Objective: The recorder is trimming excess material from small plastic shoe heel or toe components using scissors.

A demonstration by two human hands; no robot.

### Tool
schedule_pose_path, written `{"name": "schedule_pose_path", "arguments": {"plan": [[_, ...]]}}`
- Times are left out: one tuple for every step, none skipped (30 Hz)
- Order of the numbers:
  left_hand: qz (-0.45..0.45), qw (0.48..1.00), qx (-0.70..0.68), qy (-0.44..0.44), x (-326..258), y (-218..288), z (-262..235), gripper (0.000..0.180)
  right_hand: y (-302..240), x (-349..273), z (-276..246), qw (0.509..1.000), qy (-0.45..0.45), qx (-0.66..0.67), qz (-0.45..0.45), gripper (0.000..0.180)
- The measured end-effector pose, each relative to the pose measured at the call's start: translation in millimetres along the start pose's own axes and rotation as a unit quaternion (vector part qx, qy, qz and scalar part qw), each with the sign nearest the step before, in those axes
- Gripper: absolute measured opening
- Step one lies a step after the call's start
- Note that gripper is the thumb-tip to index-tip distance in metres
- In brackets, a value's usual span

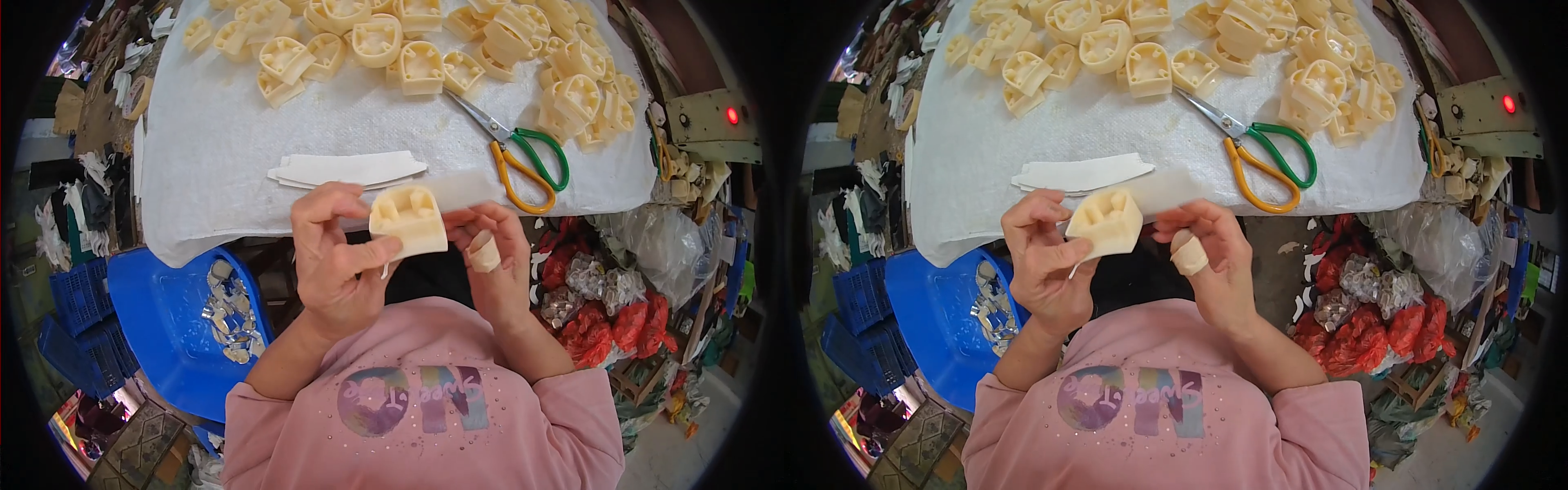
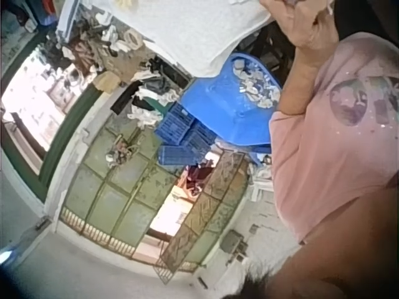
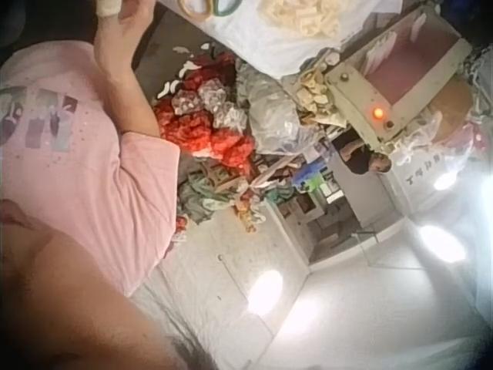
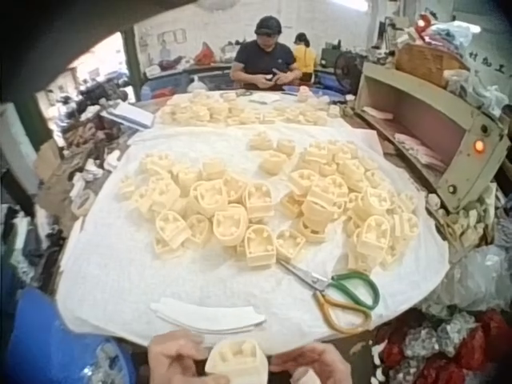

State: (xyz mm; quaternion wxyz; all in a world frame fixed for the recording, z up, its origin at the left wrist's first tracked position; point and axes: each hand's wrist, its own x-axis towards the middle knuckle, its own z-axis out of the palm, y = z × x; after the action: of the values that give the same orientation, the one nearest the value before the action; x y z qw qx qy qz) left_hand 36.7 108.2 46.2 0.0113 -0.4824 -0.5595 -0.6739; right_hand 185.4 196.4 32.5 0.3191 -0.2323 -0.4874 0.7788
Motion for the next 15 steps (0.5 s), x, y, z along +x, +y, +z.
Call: {"name": "schedule_pose_path", "arguments": {"plan": [[0.0, 0.999, -0.021, -0.025, 0.1, 1.5, -0.5, 0.033, 0.8, 1.3, 8.1, 0.999, 0.031, 0.027, -0.006, 0.029], [-0.002, 0.999, -0.023, -0.027, -2.6, 2.4, -2.0, 0.033, 0.1, 2.6, 13.8, 0.996, 0.063, 0.054, -0.013, 0.028], [-0.001, 0.996, -0.039, -0.083, -6.4, 3.4, -4.0, 0.032, -1.2, 3.5, 9.6, 0.996, 0.068, 0.053, -0.013, 0.028], [0.001, 0.989, -0.057, -0.14, -7.8, 3.2, -5.8, 0.031, -4.0, 5.9, 4.9, 0.998, 0.025, 0.053, -0.012, 0.026], [0.05, 0.989, -0.039, -0.132, -7.5, -1.0, -5.1, 0.027, -6.4, 7.4, 1.6, 0.998, -0.016, 0.053, -0.01, 0.024], [0.049, 0.989, -0.045, -0.135, -5.7, 0.3, -5.3, 0.027, -9.0, 8.2, 1.0, 0.999, -0.01, 0.05, -0.012, 0.024], [0.066, 0.984, 0.0, -0.164, -2.5, 2.8, -5.2, 0.025, -12.0, 9.0, 0.9, 0.997, 0.008, 0.076, 0.02, 0.024], [0.084, 0.977, 0.045, -0.192, -0.3, 4.8, -4.4, 0.024, -15.1, 8.9, 0.9, 0.993, 0.026, 0.101, 0.051, 0.023], [0.083, 0.977, 0.04, -0.194, 0.1, 5.7, -3.1, 0.024, -18.1, 7.9, 0.8, 0.993, 0.019, 0.108, 0.046, 0.023], [0.087, 0.976, 0.067, -0.189, 0.2, 6.1, -2.5, 0.023, -21.3, 7.4, 1.9, 0.993, 0.023, 0.108, 0.045, 0.023], [0.091, 0.974, 0.094, -0.183, 0.2, 6.7, -1.8, 0.022, -24.8, 7.1, 3.5, 0.995, 0.009, 0.085, 0.051, 0.023], [0.091, 0.974, 0.092, -0.185, 0.3, 7.8, -0.7, 0.022, -26.6, 6.8, 5.0, 0.996, -0.007, 0.062, 0.056, 0.024], [0.091, 0.97, 0.119, -0.193, 1.5, 9.6, 1.1, 0.021, -27.1, 6.8, 7.2, 0.997, -0.003, 0.05, 0.057, 0.025], [0.092, 0.964, 0.147, -0.201, 2.5, 11.0, 2.8, 0.021, -26.2, 6.0, 5.2, 0.997, -0.002, 0.05, 0.056, 0.025], [0.093, 0.964, 0.146, -0.201, 3.8, 11.6, 4.9, 0.021, -23.7, 5.2, 1.9, 0.998, -0.007, 0.032, 0.052, 0.025]]}}
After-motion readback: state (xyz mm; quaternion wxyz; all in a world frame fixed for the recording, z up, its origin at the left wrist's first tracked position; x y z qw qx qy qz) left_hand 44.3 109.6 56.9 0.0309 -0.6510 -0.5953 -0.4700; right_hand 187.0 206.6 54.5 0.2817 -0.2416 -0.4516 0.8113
